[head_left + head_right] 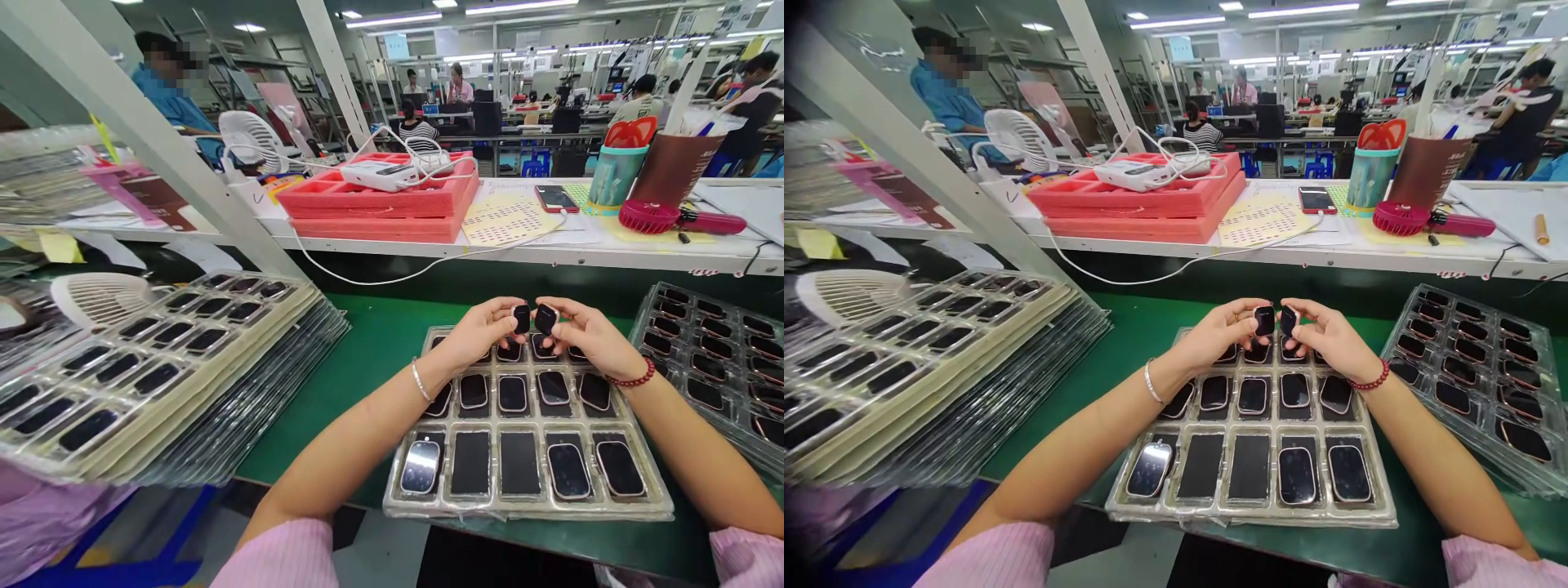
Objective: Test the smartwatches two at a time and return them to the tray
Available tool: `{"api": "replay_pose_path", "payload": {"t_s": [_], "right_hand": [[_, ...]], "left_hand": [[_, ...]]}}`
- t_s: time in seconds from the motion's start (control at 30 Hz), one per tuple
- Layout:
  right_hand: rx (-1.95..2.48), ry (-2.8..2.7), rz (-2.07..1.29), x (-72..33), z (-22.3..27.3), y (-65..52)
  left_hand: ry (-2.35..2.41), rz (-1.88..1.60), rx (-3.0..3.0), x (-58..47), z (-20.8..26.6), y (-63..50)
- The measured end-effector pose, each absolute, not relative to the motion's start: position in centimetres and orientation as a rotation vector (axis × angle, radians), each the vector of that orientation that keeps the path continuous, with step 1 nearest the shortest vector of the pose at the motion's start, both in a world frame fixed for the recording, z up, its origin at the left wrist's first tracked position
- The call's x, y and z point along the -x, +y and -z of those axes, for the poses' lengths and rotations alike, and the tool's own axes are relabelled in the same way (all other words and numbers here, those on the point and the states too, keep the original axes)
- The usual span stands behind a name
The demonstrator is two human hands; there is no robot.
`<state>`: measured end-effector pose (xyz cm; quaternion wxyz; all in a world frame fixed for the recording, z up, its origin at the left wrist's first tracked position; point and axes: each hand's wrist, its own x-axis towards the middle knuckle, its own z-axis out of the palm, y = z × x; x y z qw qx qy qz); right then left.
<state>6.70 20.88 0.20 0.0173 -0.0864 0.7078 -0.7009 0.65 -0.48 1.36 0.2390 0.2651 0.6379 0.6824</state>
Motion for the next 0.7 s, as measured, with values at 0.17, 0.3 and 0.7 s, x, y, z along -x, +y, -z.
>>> {"api": "replay_pose_path", "payload": {"t_s": [0.17,0.3,0.7], "right_hand": [[0.306,2.235,2.138,-6.7,-0.4,20.6],[0.342,2.341,2.037,-6.9,-0.7,20.4],[0.329,2.480,1.917,-6.6,-0.4,20.5]], "left_hand": [[1.794,-1.866,-0.670,-0.8,-1.7,-0.3],[1.827,-1.858,-0.728,-1.0,-1.6,-0.2],[1.897,-1.870,-0.837,0.0,-0.6,0.7]]}}
